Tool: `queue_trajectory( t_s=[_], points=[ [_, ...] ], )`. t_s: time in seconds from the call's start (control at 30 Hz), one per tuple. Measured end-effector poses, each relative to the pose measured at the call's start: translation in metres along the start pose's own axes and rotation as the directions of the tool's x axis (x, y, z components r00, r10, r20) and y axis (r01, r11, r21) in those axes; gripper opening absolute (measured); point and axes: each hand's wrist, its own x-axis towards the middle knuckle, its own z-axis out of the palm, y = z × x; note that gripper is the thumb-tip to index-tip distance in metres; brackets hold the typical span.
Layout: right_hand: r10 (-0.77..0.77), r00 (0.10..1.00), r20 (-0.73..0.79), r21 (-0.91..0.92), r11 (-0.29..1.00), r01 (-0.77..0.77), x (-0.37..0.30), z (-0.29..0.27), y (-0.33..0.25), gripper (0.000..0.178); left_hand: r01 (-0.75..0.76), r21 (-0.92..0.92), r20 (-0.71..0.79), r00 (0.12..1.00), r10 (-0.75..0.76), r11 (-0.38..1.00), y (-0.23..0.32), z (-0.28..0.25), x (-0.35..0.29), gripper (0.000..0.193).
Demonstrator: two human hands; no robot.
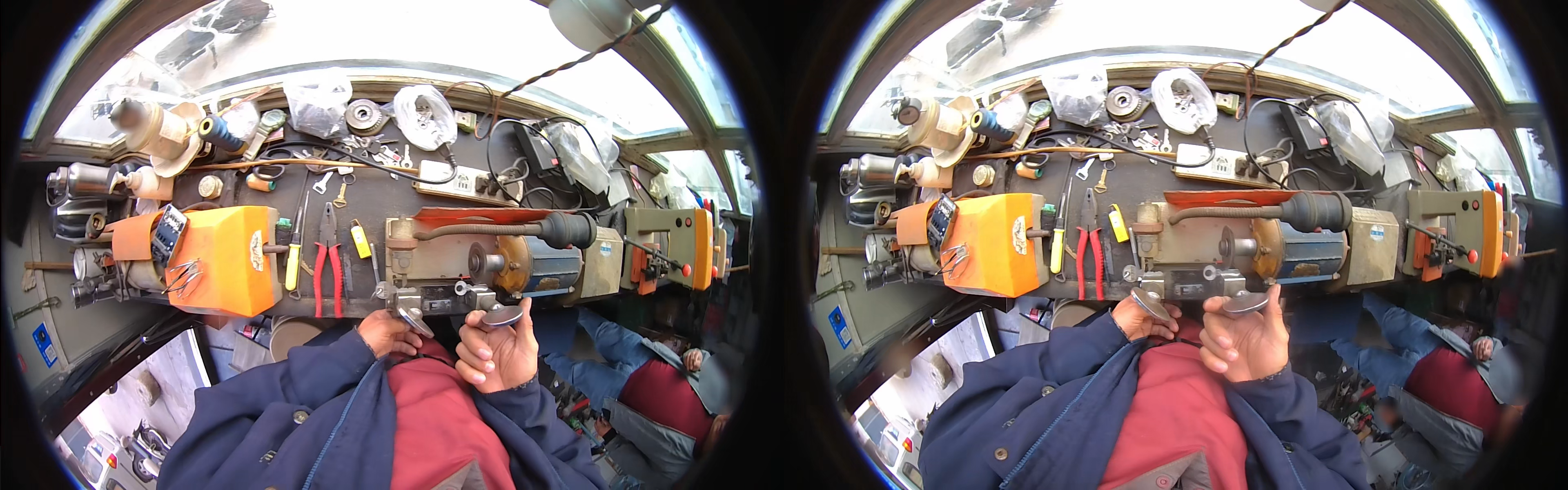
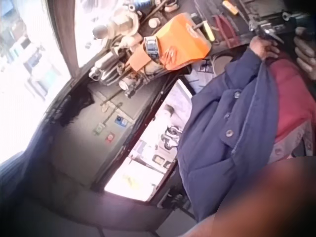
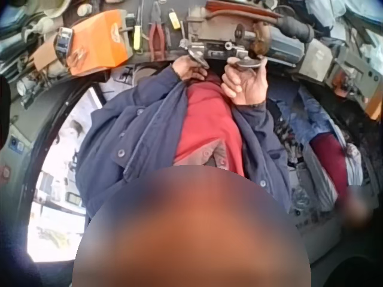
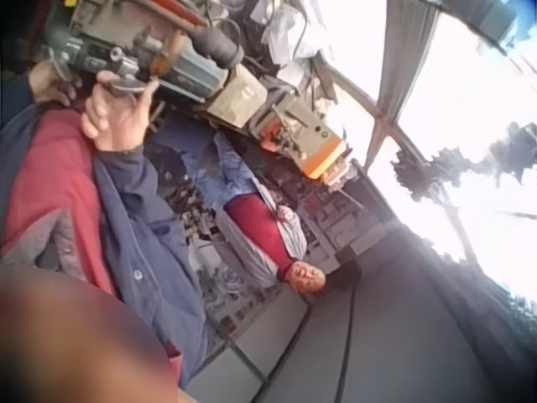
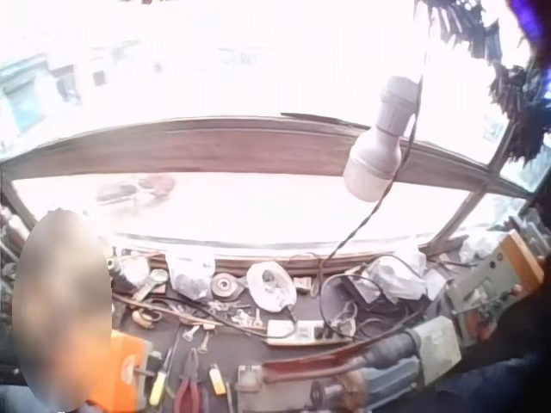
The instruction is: The person uses a grinding machine to smooth a small metal part, then sits on the floor to adjust and wipe the part with a cloth. The person handles the metal part and a cloth throughout the process.
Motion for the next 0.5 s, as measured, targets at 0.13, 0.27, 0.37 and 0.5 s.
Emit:
queue_trajectory(
  t_s=[0.13, 0.27, 0.37, 0.5],
  points=[
    [0.004, 1.000, -0.005, 0.004, 1.000, -0.004, 0.0002, 0.0001, -0.0003, 0.088, -0.002, 0.013, -0.023, 1.000, 0.002, 1.000, -0.0012, 0.0003, 0.0000, 0.039],
    [0.001, 1.000, 0.010, 0.008, 1.000, -0.001, 0.0013, -0.0003, -0.0001, 0.089, 0.026, 0.031, -0.074, 0.997, -0.023, 0.999, -0.0011, 0.0011, 0.0014, 0.031],
    [0.001, 1.000, 0.016, 0.004, 1.000, -0.001, 0.0016, -0.0004, -0.0002, 0.089, 0.026, 0.045, -0.067, 0.998, -0.023, 0.999, 0.0003, 0.0014, 0.0009, 0.025],
    [0.003, 1.000, 0.003, 0.005, 1.000, -0.003, 0.0009, 0.0003, -0.0010, 0.089, 0.046, 0.001, -0.113, 0.993, -0.045, 0.999, 0.0015, 0.0036, -0.0004, 0.024]
  ],
)
